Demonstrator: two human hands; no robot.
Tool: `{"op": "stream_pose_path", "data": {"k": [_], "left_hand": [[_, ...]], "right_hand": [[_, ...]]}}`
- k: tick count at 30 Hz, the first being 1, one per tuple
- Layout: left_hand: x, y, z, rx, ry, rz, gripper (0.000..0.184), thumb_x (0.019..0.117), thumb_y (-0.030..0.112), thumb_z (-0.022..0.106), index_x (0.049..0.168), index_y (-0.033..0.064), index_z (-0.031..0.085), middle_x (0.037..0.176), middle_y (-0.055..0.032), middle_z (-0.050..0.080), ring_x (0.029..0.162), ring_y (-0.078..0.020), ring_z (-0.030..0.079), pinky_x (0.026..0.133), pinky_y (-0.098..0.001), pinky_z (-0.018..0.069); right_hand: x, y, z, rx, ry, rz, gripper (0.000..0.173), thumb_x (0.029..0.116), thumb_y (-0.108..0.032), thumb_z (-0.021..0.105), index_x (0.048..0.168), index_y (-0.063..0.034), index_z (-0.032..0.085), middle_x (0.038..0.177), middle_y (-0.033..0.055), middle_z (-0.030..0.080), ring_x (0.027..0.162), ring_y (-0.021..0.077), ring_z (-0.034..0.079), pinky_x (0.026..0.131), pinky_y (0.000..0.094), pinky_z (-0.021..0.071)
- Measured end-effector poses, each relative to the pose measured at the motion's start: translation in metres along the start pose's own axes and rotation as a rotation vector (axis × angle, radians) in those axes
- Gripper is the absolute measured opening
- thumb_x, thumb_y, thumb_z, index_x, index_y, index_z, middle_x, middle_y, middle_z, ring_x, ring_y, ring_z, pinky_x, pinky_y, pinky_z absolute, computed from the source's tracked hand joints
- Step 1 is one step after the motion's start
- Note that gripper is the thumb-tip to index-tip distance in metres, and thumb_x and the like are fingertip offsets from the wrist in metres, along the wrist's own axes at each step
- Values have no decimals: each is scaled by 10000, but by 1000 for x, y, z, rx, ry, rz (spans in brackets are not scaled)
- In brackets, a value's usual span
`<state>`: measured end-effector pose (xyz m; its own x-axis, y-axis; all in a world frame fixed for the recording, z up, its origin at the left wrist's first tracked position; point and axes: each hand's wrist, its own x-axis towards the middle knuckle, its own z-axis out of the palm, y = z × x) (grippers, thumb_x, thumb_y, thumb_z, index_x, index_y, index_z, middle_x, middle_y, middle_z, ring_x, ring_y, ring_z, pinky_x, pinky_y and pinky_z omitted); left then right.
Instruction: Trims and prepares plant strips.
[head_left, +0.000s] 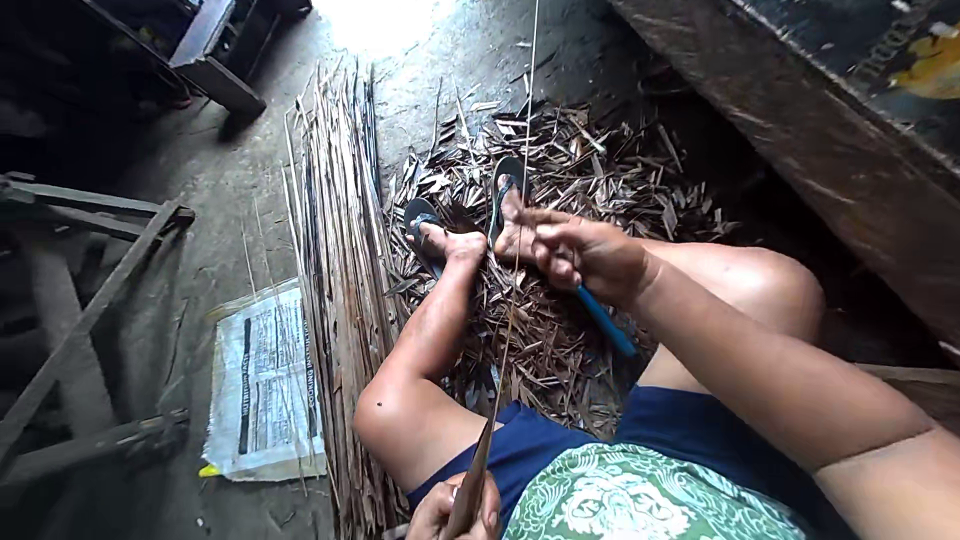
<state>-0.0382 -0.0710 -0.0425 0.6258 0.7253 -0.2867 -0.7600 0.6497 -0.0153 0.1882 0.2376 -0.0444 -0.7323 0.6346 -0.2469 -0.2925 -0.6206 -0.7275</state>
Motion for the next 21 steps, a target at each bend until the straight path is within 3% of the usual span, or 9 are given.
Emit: {"op": "stream_pose_path", "data": {"k": [3, 6, 10, 13, 15, 18, 21], "left_hand": [[24, 5, 6, 41, -11, 74, 196, 981, 309, 594, 1031, 133, 666, 671, 52, 571, 468, -66, 550, 429, -203, 461], [44, 14, 12, 75, -24, 125, 201, 994, 312, 592, 1036, 124, 652, 668, 45, 569, 475, -66, 559, 438, -196, 462], [45, 16, 18, 174, 11, 68, 196, 1006, 303, 595, 1042, 120, 652, 641, 52, 560, 460, -56, 547, 431, -190, 459], [41, 11, 25, 544, 182, 149, 217, 1052, 326, 562, 1052, 122, 635, 649, 36, 539, 460, -42, 523, 421, -190, 459], [42, 6, 35, 956, 385, 239, 232, 1091, 294, 484, 1104, 93, 599, 728, -23, 590, 516, -100, 587, 458, -260, 541], [52, -2, 39, 1355, 636, 336, 266, 1085, 147, 410, 1259, -2, 546, 937, -82, 723, 636, -191, 715, 549, -355, 644], [55, -7, 26, 1517, 708, 457, 329, 1027, 61, 449, 1335, -24, 527, 982, -40, 753, 611, -124, 696, 534, -284, 619]], "right_hand": [[-33, 49, 21, -58, -157, 152, 359, 1053, -210, 483, 1398, -143, 552, 798, 8, 657, 525, 48, 563, 465, 194, 493], [-64, 87, 37, 39, -260, 200, 335, 1039, -186, 534, 1358, -110, 604, 768, 10, 667, 515, 56, 574, 459, 213, 502], [-62, 55, 20, 29, -93, 76, 344, 1043, -174, 486, 1364, -133, 603, 788, -4, 677, 518, 31, 565, 468, 179, 494], [-47, 21, 0, 43, 5, 40, 318, 1089, -190, 415, 1360, -146, 575, 768, 31, 643, 507, 36, 550, 468, 164, 482], [-44, 17, 2, 26, -2, 62, 332, 1085, -180, 423, 1378, -155, 575, 767, 58, 656, 499, 59, 562, 459, 184, 491], [-48, 45, 26, -93, -64, 173, 362, 1055, -150, 491, 1407, -109, 563, 797, 39, 668, 510, 63, 561, 454, 205, 490], [-58, 78, 42, -77, -115, 249, 356, 1044, -143, 529, 1389, -67, 571, 791, 34, 665, 500, 70, 561, 447, 222, 494]]}}
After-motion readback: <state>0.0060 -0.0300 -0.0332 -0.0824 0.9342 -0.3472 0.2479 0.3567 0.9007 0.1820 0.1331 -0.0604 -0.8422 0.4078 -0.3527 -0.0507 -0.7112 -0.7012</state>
